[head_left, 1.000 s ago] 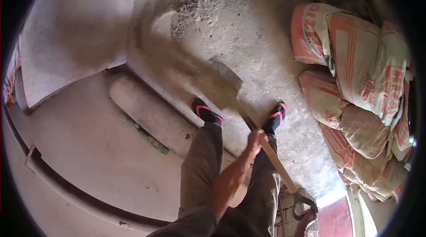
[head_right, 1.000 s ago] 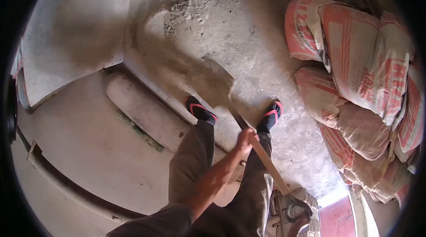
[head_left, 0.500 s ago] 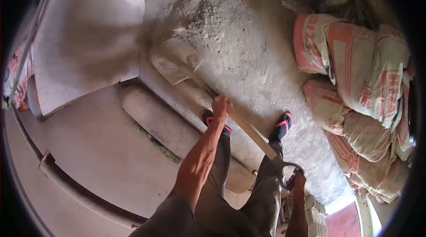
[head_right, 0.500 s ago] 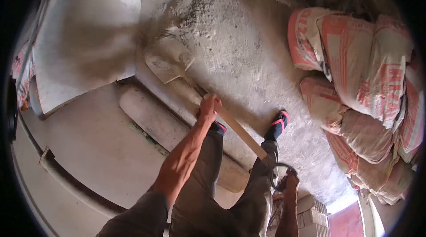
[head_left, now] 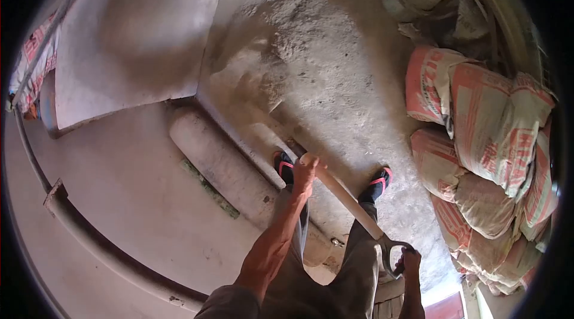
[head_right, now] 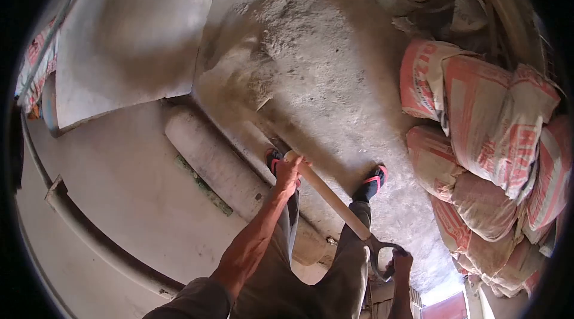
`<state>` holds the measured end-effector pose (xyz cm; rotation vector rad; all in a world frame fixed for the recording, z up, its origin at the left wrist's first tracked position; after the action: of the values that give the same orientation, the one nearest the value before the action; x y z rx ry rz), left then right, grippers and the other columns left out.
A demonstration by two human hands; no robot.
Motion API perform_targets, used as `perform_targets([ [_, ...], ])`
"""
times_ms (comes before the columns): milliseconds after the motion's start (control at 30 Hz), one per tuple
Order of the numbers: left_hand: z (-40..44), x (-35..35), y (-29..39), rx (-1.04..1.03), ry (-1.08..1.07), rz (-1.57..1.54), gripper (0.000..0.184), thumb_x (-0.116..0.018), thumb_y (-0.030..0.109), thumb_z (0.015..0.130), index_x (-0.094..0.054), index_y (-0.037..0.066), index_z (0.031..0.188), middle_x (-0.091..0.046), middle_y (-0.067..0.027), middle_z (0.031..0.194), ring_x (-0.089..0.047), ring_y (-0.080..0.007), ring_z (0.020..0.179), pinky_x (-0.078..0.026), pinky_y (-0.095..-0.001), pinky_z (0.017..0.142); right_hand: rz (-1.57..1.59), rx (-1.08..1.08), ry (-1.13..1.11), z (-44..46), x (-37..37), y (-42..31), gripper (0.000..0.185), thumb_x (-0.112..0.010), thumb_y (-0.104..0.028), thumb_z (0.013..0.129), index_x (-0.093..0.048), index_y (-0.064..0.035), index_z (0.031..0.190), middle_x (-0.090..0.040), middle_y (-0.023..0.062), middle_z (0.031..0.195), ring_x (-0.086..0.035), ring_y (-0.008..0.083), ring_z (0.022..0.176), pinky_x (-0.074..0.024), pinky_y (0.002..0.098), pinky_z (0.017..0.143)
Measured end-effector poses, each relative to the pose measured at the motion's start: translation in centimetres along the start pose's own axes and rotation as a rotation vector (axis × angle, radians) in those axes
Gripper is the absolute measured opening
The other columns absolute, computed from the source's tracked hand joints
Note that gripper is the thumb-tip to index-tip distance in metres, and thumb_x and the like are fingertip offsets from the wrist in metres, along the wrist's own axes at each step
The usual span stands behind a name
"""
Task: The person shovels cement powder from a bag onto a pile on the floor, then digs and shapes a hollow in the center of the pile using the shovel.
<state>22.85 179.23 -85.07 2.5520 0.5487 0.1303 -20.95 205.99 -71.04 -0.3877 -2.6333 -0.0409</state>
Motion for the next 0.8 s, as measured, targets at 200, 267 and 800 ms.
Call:
perform_targets([
  [200,9.5,11.8,-1.3,-0.005,0.227,-0.092,0.014,-0.059,0.014,0.082,-0.057,0.0,0.083,-0.06,-0.0087,0.074,-0.063,-0.0202,0.06,-0.053,-0.03,0.055,-0.274,0.151,-0.059,8.8,-13.6,-5.7,0.012,-0.06,-0.012,0.082,-0.053,-0.0018,0.077,-0.045,0.0045,0.052,-0.047,0.0169,0.038,-0.0425,0.0335,0.033],
  [267,13.3,15.1,-1.5,0.014,0.214,-0.024,0.014,-0.058,0.015,0.082,-0.055,0.001,0.082,-0.059,-0.0088,0.074,-0.061,-0.0193,0.058,-0.054,-0.0301,0.056,-0.288,0.19,-0.155,12.1,-18.3,-6.6,0.013,-0.059,-0.011,0.081,-0.053,0.0001,0.075,-0.047,0.0063,0.051,-0.048,0.0185,0.037,-0.0421,0.0351,0.032],
  [800,25.7,15.7,3.3,-0.008,0.255,0.199,0.013,-0.06,0.006,0.08,-0.051,-0.003,0.078,-0.054,-0.0128,0.071,-0.06,-0.0258,0.055,-0.056,-0.0388,0.052,0.016,0.109,-0.067,12.7,-29.2,2.4,0.021,-0.059,-0.012,0.083,-0.048,0.0032,0.094,-0.053,0.0107,0.062,-0.051,0.0177,0.039,-0.0442,0.0324,0.034],
])
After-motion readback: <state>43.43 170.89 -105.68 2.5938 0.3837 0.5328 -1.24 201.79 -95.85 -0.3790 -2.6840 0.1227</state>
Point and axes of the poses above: each hand's wrist, its own z-axis towards the middle knuckle, its own x-axis out of the back of the hand, y = z × x, the point moved 8 cm from there along z, towards the middle knuckle
